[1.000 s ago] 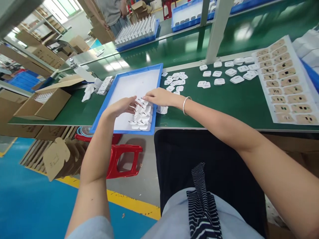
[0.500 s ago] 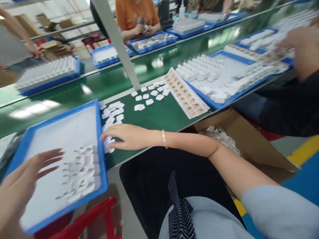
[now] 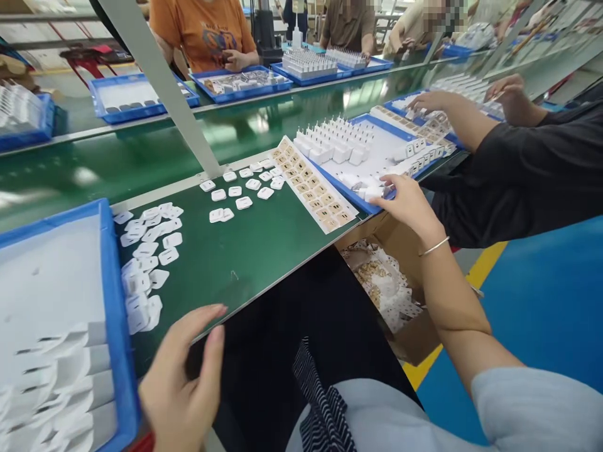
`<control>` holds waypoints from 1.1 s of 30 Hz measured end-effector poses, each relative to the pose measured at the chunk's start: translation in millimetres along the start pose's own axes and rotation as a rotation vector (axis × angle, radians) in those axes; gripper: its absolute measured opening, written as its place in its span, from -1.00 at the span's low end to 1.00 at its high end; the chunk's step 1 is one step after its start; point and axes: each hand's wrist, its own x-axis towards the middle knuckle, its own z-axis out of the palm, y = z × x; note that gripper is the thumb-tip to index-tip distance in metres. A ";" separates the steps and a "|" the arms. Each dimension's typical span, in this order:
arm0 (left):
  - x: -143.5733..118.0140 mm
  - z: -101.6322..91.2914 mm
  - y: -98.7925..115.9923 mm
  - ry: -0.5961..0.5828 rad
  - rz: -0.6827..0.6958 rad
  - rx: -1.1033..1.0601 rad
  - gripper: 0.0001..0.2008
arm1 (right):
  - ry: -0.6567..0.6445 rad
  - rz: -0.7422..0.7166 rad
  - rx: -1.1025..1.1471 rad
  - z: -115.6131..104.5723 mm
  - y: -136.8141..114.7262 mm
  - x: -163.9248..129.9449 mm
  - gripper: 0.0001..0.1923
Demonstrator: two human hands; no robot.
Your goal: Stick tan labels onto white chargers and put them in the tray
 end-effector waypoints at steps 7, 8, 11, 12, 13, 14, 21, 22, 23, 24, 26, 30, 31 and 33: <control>3.4 41.5 2.1 -0.095 0.057 -0.096 -0.80 | 0.068 0.191 0.016 -11.3 -17.1 4.9 -0.62; 1.0 40.1 0.3 -0.102 0.043 -0.106 -0.80 | 0.119 0.196 0.029 -14.2 -19.0 7.3 -0.63; -4.9 36.6 -3.3 -0.118 -0.003 -0.107 -0.81 | 0.208 0.200 0.079 -19.5 -22.4 13.7 -0.67; -6.2 36.2 -4.1 -0.119 -0.015 -0.103 -0.82 | 0.206 0.203 0.096 -20.1 -23.0 14.8 -0.68; -7.0 36.2 -4.7 -0.120 -0.025 -0.100 -0.82 | 0.184 0.208 0.113 -20.2 -23.3 15.3 -0.71; -7.5 36.3 -5.3 -0.119 -0.032 -0.099 -0.82 | 0.148 0.215 0.130 -20.0 -23.3 15.3 -0.74; -5.1 37.9 -7.2 -0.137 -0.028 -0.090 -0.85 | -0.034 0.261 0.120 -18.7 -13.1 12.7 -0.78; -4.3 38.1 -7.1 -0.141 -0.026 -0.089 -0.85 | -0.051 0.268 0.134 -19.5 -10.1 11.8 -0.77; -3.6 38.4 -7.0 -0.145 -0.026 -0.088 -0.85 | -0.074 0.274 0.161 -20.8 -7.1 10.4 -0.76; -2.9 38.6 -6.7 -0.149 -0.027 -0.088 -0.85 | -0.091 0.275 0.192 -22.5 -4.4 8.7 -0.74; -2.0 39.2 -6.1 -0.157 -0.029 -0.088 -0.85 | -0.059 0.264 0.219 -26.5 -0.9 5.5 -0.71; -0.7 41.3 -4.9 -0.160 -0.033 -0.094 -0.86 | 0.232 0.208 0.072 -23.7 -4.8 9.5 -0.59; -0.4 42.1 -4.7 -0.161 -0.036 -0.094 -0.86 | 0.282 0.188 0.022 -18.8 -7.5 12.3 -0.57; 0.0 43.6 -4.4 -0.160 -0.043 -0.094 -0.85 | 0.303 0.143 -0.069 -4.8 -13.4 17.2 -0.55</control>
